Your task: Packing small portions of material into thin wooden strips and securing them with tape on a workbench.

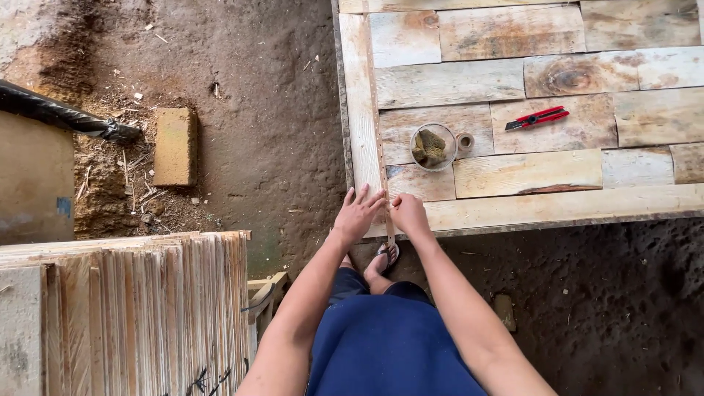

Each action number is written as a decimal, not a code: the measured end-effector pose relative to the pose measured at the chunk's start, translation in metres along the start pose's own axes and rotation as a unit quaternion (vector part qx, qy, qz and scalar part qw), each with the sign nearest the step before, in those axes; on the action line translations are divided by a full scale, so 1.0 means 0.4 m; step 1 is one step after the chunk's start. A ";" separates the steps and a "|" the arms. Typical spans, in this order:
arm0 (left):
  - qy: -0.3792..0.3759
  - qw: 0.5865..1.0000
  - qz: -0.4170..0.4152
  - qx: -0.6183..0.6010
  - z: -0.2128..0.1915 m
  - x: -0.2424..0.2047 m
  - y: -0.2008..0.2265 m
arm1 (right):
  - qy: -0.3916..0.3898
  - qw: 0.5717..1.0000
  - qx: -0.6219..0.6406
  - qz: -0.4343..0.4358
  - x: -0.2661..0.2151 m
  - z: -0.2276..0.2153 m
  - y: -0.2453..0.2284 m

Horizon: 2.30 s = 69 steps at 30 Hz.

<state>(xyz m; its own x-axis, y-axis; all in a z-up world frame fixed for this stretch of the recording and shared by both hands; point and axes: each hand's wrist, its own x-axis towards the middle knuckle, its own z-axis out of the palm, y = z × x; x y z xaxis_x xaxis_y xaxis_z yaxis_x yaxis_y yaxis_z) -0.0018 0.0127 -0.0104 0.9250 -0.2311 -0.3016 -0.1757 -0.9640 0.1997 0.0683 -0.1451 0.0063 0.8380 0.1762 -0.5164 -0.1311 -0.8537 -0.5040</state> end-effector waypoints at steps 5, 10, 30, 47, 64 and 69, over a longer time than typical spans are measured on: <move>0.004 1.000 0.001 0.007 0.012 -0.002 -0.003 | 0.021 1.000 -0.020 0.005 -0.030 0.026 -0.022; 0.006 1.000 0.008 0.014 0.002 -0.004 -0.002 | 0.020 0.999 -0.039 0.010 -0.068 0.020 -0.058; 0.002 0.999 0.046 -0.007 -0.007 -0.006 -0.035 | 0.043 0.998 -0.014 0.053 -0.065 0.047 -0.034; 0.002 0.997 0.070 -0.017 -0.029 -0.008 -0.046 | 0.025 0.994 -0.025 0.102 -0.059 0.031 -0.037; -0.001 0.996 0.085 -0.015 -0.016 -0.008 -0.062 | 0.013 0.991 -0.046 0.121 -0.065 0.038 -0.055; 0.003 0.996 0.087 -0.020 -0.022 -0.009 -0.065 | 0.005 0.993 -0.020 0.114 -0.043 0.064 -0.021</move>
<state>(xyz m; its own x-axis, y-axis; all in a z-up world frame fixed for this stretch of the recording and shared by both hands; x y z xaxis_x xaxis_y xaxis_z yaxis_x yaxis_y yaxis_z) 0.0025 0.0398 -0.0063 0.8836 -0.3930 -0.2545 -0.3198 -0.9036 0.2850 0.0416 -0.1284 0.0017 0.7944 -0.0298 -0.6067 -0.2980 -0.8895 -0.3465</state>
